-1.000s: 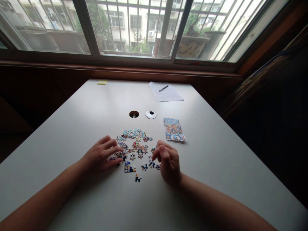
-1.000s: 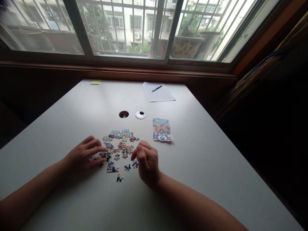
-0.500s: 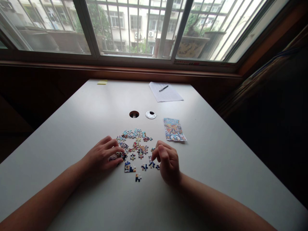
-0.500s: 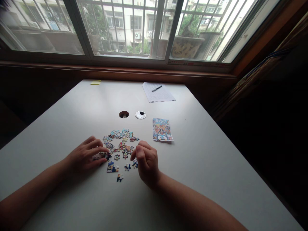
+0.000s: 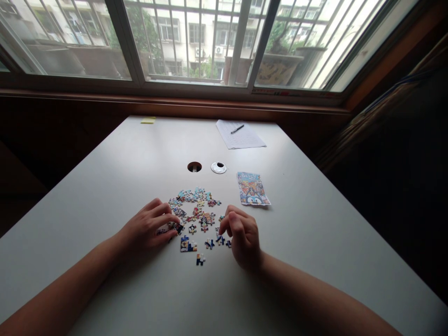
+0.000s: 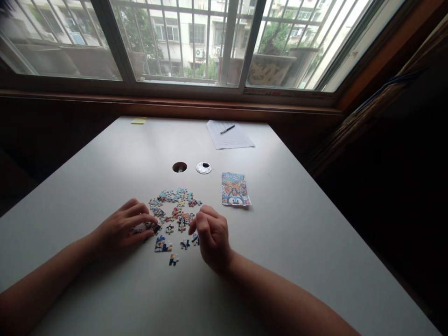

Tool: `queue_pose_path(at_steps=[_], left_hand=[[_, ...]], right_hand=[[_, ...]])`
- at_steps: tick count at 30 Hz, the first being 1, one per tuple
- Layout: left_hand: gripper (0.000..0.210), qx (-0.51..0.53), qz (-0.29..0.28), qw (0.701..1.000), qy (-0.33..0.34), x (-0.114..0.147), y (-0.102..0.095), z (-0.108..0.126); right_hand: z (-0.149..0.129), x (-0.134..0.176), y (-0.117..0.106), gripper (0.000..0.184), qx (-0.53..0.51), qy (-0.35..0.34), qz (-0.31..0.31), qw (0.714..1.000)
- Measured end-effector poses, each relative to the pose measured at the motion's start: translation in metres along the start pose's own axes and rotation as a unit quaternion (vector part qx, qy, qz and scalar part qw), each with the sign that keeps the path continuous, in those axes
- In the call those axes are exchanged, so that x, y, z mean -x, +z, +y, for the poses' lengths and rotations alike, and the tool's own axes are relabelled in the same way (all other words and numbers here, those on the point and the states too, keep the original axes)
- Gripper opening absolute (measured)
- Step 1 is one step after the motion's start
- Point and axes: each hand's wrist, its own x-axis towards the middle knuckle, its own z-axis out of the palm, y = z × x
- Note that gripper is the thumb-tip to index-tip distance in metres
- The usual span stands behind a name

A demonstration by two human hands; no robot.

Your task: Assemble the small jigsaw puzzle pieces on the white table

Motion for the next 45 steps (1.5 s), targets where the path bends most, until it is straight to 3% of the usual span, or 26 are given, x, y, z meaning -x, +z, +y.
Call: queue_pose_path(at_steps=[45], left_hand=[[0.019, 0.002, -0.017, 1.0, -0.009, 0.0002, -0.0012, 0.0006]], right_hand=[[0.0002, -0.0011, 0.0009, 0.054, 0.005, -0.005, -0.009, 1.0]])
